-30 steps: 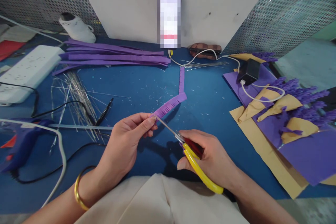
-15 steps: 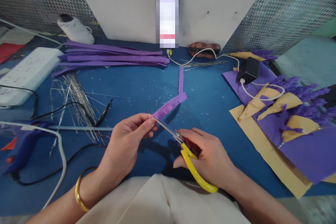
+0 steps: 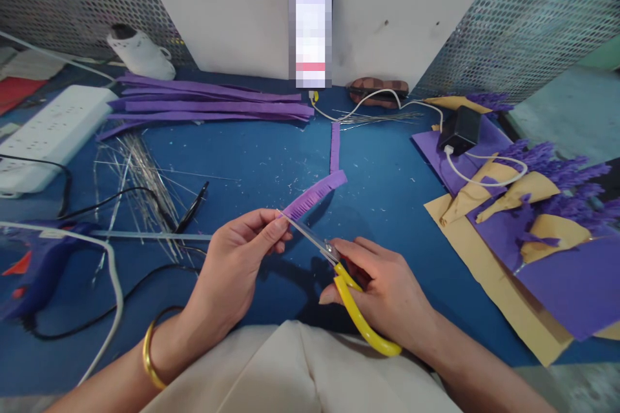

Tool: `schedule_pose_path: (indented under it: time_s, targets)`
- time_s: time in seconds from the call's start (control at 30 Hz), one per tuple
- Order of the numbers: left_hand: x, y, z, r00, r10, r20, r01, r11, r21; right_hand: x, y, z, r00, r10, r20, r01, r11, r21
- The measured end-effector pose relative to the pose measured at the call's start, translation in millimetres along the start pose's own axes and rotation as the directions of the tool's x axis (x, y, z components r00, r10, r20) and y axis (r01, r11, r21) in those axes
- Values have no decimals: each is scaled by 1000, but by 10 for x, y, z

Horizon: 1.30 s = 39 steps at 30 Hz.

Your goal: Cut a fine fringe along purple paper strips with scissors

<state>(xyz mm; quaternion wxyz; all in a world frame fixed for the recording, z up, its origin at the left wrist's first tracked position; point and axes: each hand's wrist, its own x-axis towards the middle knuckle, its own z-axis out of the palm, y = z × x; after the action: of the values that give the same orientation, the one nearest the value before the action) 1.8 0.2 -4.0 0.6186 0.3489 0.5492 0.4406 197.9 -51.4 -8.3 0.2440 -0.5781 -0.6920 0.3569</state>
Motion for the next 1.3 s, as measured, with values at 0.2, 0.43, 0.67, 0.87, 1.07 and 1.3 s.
schedule_pose_path:
  time_s: [0.2, 0.43, 0.67, 0.87, 1.07, 1.3]
  targets:
    - [1, 1, -7, 1000, -4, -8, 4, 1000, -8, -9, 8, 10, 1000, -2, 0, 2, 1000, -9]
    - [5, -20, -8, 1000, 1, 18, -1, 1000, -3, -11, 36, 17, 999, -35, -7, 34, 999, -36]
    - [6, -8, -19, 999, -20, 32, 20, 1000, -23, -4, 38, 4, 1000, -10, 14, 9, 999, 40]
    - [2, 12, -14, 999, -33, 40, 34, 999, -22, 34, 23, -27, 996, 31, 85, -45, 984, 171]
    - [7, 8, -15, 998, -12, 63, 14, 1000, -26, 29, 54, -19, 968, 69, 239, -185, 842, 506]
    - [-2, 15, -27, 998, -31, 55, 32, 999, -25, 41, 70, -12, 983, 68, 171, -137, 893, 428]
